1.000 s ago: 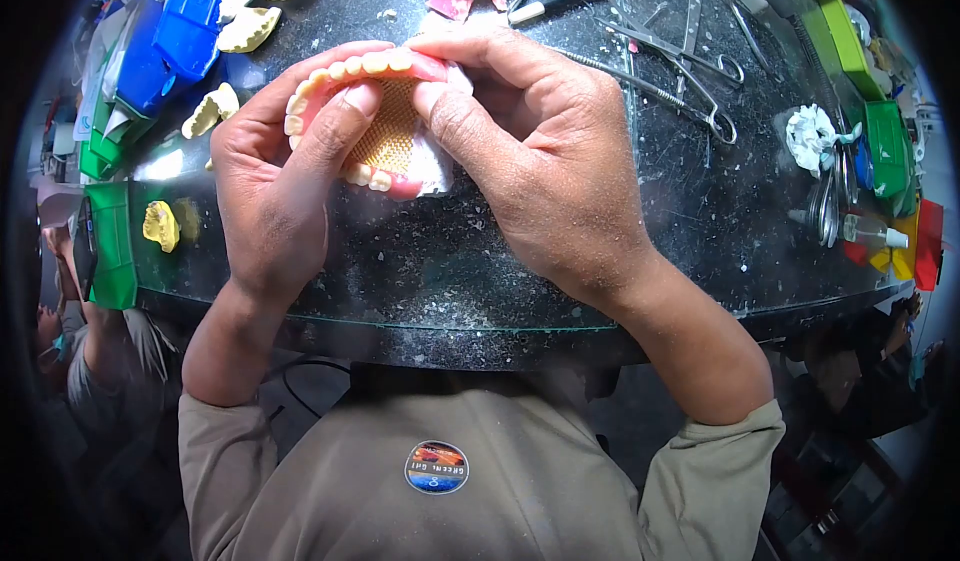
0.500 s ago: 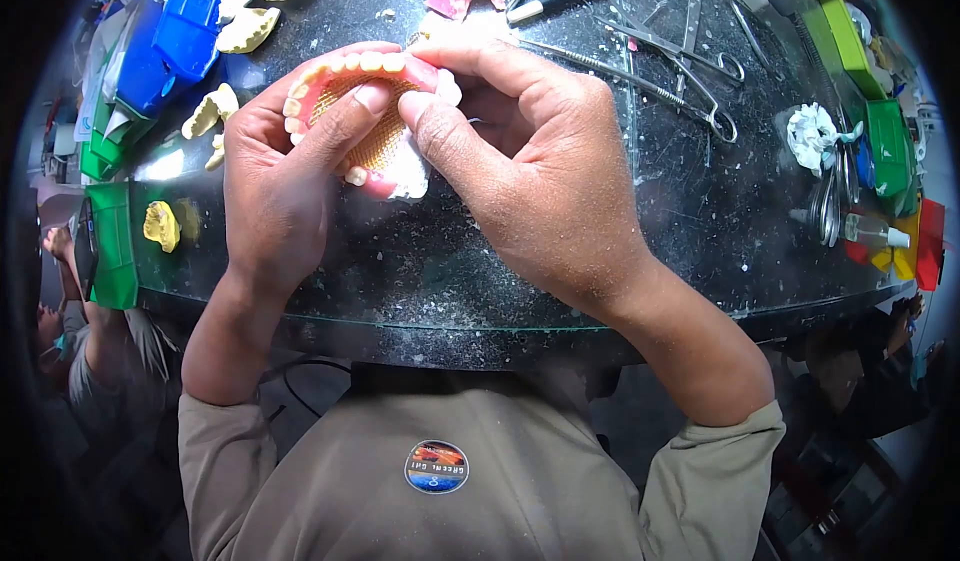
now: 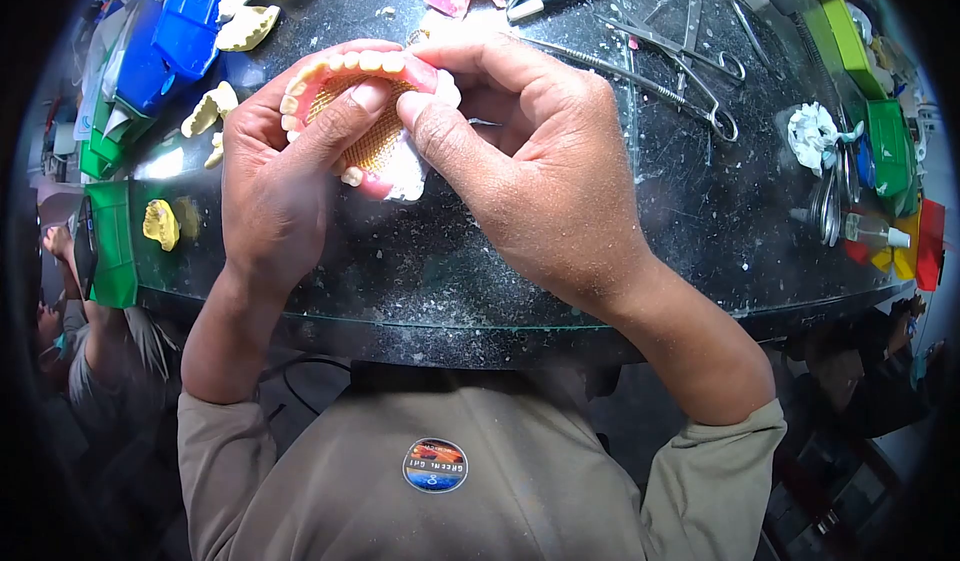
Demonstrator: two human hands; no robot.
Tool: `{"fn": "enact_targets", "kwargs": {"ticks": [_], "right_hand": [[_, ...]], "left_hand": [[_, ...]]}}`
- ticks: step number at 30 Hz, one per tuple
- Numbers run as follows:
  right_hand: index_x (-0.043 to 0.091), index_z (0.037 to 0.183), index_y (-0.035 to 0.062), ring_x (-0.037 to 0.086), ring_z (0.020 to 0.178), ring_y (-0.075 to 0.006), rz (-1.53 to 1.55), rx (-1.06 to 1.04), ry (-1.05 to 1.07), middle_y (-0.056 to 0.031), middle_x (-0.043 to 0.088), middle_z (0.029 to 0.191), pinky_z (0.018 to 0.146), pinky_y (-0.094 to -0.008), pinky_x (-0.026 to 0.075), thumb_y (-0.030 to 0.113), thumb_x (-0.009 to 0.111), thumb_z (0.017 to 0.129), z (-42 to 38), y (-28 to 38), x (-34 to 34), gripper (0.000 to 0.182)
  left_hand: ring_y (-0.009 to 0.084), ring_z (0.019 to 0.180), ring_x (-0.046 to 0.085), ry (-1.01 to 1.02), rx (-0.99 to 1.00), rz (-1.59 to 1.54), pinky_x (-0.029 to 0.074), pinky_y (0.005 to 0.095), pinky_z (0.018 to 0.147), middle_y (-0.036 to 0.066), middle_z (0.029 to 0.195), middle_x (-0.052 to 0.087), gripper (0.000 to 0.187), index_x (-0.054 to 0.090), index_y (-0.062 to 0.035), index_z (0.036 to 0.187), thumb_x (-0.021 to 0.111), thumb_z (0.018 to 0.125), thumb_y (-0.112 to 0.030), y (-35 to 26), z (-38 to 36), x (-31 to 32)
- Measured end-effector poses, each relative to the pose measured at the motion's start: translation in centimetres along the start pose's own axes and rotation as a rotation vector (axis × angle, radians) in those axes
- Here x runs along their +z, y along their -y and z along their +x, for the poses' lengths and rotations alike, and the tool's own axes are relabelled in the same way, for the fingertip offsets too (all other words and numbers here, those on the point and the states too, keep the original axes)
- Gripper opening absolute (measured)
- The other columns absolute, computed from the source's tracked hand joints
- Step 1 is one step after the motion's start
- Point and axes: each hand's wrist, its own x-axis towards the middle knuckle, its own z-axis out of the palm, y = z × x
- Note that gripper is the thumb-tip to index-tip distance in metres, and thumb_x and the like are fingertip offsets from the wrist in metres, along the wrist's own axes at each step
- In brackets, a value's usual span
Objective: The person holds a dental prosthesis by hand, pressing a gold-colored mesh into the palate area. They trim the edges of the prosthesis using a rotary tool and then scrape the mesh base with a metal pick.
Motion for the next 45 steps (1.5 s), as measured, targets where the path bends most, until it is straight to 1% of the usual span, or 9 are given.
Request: {"fn": "enact_targets", "kwargs": {"ticks": [7,10,13,25,32,38,41,43,45], "right_hand": [[0.058,0.108,-0.0027,0.059,0.084,-0.0067,0.046,0.036,-0.014,-0.0061,0.063,0.094,0.077,-0.0223,0.049,0.011,0.059,0.089,0.1,-0.3,0.0,0.024],[0.059,0.108,-0.0012,0.058,0.082,-0.0057,0.052,0.088,-0.028,-0.0045,0.063,0.092,0.075,-0.0212,0.048,0.013,0.059,0.089,0.1,-0.3,0.0,0.024],[0.059,0.108,-0.0006,0.058,0.082,-0.0053,0.044,0.117,-0.023,-0.004,0.063,0.091,0.074,-0.0207,0.048,0.014,0.059,0.089,0.1,-0.2,-0.2,0.024],[0.058,0.108,-0.0018,0.06,0.084,-0.0075,0.063,0.098,-0.031,-0.0059,0.063,0.093,0.076,-0.0228,0.05,0.012,0.059,0.088,0.1,-0.3,0.0,0.024],[0.054,0.11,-0.0051,0.06,0.09,-0.0118,0.172,0.112,-0.132,-0.0102,0.06,0.101,0.08,-0.0262,0.051,0.009,0.057,0.088,0.5,-0.3,-0.4,0.027],[0.051,0.11,-0.0064,0.063,0.086,-0.017,0.226,0.1,-0.107,-0.0135,0.06,0.099,0.077,-0.0296,0.053,0.013,0.057,0.087,0.6,0.1,-0.5,0.03],[0.051,0.109,-0.0065,0.064,0.08,-0.0182,0.18,0.064,-0.042,-0.014,0.061,0.094,0.073,-0.0304,0.054,0.016,0.055,0.088,0.5,0.3,-0.3,0.031],[0.05,0.109,-0.0064,0.064,0.077,-0.0184,0.112,0.022,-0.005,-0.0136,0.061,0.091,0.071,-0.0305,0.054,0.018,0.053,0.089,0.3,0.4,-0.3,0.031],[0.051,0.109,-0.0057,0.063,0.078,-0.015,-0.008,0.022,-0.003,-0.0126,0.061,0.09,0.069,-0.0267,0.052,0.025,0.048,0.091,0.2,0.8,-0.5,0.036]], "left_hand": [[0.0095,0.076,0.065,0.008,-0.113,-0.02,0.053,0.0172,0.052,0.008,0.092,0.067,0.024,0.061,0.0022,0.106,0.058,0.088,-0.012,-0.2,0.2,-0.1],[0.0058,0.07,0.062,-0.023,-0.121,-0.082,0.05,0.0191,0.061,0.006,0.084,0.067,0.018,0.065,0.0028,0.098,0.059,0.088,-0.01,-0.2,0.2,0.1],[0.0099,0.076,0.065,0.012,-0.109,-0.039,0.053,0.0175,0.054,0.009,0.093,0.067,0.024,0.061,0.0029,0.106,0.057,0.088,-0.012,0.1,0.3,-0.1],[0.0111,0.079,0.065,0.007,-0.137,-0.017,0.054,0.0201,0.062,0.011,0.095,0.066,0.025,0.061,0.0045,0.106,0.056,0.086,-0.01,-0.3,0.2,-0.1],[0.0064,0.076,0.056,0.175,-0.093,-0.123,0.04,0.0187,0.063,0.005,0.092,0.062,0.043,0.044,0.0041,0.127,0.045,0.091,-0.02,-0.5,0.3,-1.0],[0.0081,0.077,0.058,0.056,-0.086,-0.232,0.042,0.0194,0.063,0.007,0.094,0.062,0.039,0.045,0.0025,0.124,0.046,0.096,-0.025,-0.1,0.3,-0.5],[0.009,0.08,0.058,0.085,-0.015,-0.19,0.045,0.0212,0.064,0.007,0.097,0.062,0.034,0.045,0.0014,0.124,0.045,0.097,-0.019,0.1,0.2,-1.1],[0.013,0.092,0.06,0.052,0.004,-0.381,0.049,0.0246,0.069,0.012,0.108,0.061,0.032,0.043,0.0035,0.126,0.039,0.098,-0.011,0.2,0.1,-1.1],[0.0158,0.099,0.06,-0.062,-0.209,-0.523,0.051,0.0277,0.075,0.015,0.113,0.059,0.032,0.042,0.0053,0.127,0.036,0.098,-0.007,-0.6,0.5,-1.3]]}}
